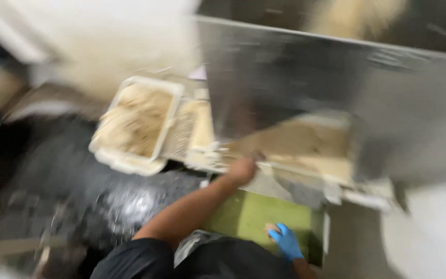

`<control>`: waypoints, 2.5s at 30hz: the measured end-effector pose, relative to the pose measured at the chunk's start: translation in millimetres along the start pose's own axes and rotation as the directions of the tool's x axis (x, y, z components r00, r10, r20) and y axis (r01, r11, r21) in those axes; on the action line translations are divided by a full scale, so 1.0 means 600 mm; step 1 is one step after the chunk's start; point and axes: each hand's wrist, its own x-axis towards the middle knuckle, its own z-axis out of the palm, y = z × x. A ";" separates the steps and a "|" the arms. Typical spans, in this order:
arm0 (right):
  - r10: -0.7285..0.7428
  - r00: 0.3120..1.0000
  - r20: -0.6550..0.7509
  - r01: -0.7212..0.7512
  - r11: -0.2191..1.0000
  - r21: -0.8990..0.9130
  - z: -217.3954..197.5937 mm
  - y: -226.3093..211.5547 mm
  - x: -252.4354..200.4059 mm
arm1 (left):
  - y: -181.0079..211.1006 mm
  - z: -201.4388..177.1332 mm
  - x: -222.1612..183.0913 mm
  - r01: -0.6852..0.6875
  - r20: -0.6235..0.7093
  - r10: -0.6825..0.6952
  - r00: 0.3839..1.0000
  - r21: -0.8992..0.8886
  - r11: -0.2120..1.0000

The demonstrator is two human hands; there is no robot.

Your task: Feeding dough balls into a processing machine and retrieving them from a liquid bath

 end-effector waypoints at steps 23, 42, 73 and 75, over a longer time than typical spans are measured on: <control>0.251 0.965 -0.072 -0.258 0.961 -0.101 -0.016 0.032 0.029 | -0.096 -0.259 -0.357 0.410 0.755 0.103 0.647 -0.458 0.789; 0.513 0.713 -0.478 -0.539 0.837 0.093 -0.039 -0.247 -0.053 | -0.229 -0.317 0.046 0.414 0.181 -0.373 0.910 -0.366 0.834; -0.179 0.930 -0.321 0.112 0.970 -0.217 0.012 -0.305 -0.001 | -0.196 -0.271 0.086 0.567 -0.094 -0.597 0.797 -0.225 0.793; -0.066 0.964 -0.258 0.029 0.989 -0.146 0.064 -0.204 -0.018 | -0.214 -0.267 0.095 0.574 -0.106 -0.606 0.788 -0.226 0.787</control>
